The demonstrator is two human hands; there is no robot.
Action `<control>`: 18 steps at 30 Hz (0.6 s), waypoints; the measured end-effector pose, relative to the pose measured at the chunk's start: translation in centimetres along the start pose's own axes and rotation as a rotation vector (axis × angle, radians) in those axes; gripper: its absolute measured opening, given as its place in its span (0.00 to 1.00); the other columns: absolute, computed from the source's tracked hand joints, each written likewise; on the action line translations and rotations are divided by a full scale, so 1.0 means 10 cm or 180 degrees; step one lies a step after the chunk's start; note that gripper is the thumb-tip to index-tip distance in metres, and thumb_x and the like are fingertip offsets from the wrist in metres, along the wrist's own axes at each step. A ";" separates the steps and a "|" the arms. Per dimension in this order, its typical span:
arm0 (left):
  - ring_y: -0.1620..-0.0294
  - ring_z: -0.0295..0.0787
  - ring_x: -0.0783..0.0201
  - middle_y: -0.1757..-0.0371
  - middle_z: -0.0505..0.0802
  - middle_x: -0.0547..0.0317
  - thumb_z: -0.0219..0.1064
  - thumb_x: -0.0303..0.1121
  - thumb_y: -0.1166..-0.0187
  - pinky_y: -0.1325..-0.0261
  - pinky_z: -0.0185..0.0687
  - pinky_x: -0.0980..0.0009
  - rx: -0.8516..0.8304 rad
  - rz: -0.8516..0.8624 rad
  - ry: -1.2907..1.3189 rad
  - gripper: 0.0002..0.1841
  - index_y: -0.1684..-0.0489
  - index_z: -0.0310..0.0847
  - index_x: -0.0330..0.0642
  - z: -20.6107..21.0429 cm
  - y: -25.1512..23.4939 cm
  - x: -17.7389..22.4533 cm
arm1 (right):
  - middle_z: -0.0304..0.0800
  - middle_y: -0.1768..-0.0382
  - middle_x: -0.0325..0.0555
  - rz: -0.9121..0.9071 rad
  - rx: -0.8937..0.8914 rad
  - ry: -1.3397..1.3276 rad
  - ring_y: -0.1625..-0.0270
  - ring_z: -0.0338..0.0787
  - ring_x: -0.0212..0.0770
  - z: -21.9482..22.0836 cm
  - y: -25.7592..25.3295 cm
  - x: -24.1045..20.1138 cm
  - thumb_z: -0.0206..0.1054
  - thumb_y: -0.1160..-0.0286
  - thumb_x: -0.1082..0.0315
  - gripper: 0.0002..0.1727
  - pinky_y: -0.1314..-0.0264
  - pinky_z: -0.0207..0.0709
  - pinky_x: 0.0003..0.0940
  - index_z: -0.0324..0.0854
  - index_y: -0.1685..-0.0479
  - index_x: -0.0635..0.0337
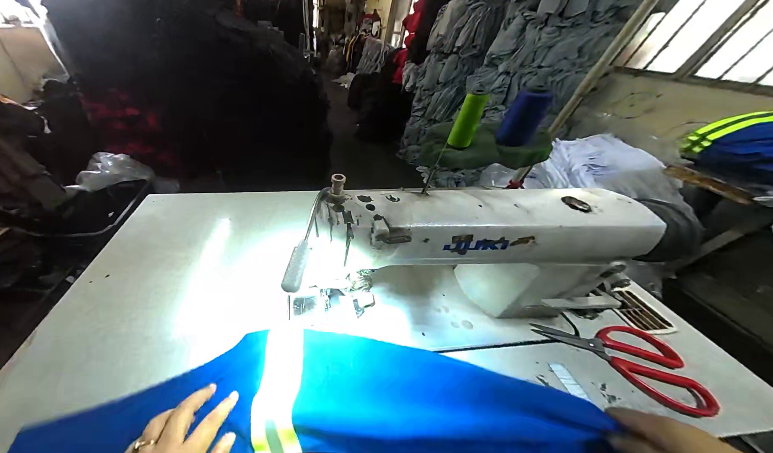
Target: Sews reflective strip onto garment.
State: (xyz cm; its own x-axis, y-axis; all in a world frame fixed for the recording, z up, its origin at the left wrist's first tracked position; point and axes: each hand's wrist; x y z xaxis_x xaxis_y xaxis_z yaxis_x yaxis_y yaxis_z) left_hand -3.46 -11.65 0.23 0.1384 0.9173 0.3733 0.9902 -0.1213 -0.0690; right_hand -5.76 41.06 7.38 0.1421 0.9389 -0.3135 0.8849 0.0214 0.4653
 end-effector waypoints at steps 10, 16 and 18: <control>0.26 0.84 0.46 0.27 0.88 0.46 0.55 0.26 0.13 0.22 0.75 0.47 0.0278 0.0752 0.0647 0.18 0.31 0.86 0.40 0.17 -0.42 0.44 | 0.78 0.20 0.59 -0.1981 0.1009 -0.0252 0.15 0.73 0.62 1.23 -0.40 -2.01 0.58 0.12 0.60 0.24 0.12 0.59 0.64 0.78 0.21 0.60; 0.20 0.80 0.53 0.22 0.85 0.54 0.53 0.36 0.11 0.17 0.70 0.46 -0.0111 0.1192 0.0414 0.22 0.23 0.81 0.44 0.54 -0.76 0.43 | 0.73 0.15 0.50 -0.1923 0.1029 0.0189 0.10 0.67 0.54 1.38 -0.68 -1.97 0.55 0.11 0.53 0.27 0.09 0.55 0.58 0.76 0.18 0.54; 0.19 0.79 0.57 0.21 0.85 0.59 0.49 0.42 0.09 0.17 0.70 0.49 0.0107 0.1314 0.0295 0.23 0.23 0.81 0.48 0.66 -0.84 0.37 | 0.73 0.15 0.48 -0.1943 0.1105 0.0236 0.10 0.67 0.52 1.35 -0.75 -1.90 0.54 0.11 0.52 0.27 0.09 0.55 0.57 0.75 0.17 0.51</control>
State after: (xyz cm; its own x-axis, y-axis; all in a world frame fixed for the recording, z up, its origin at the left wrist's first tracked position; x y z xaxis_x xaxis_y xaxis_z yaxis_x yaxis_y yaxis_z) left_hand -11.38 -4.70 -3.95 0.5259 0.7562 0.3894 0.8504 -0.4577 -0.2596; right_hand -9.15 18.42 -1.32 -0.4444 0.8152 -0.3715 0.8890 0.4525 -0.0706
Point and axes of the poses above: each hand's wrist, its own y-axis away from the middle knuckle, its own z-axis out of the palm, x = y × z
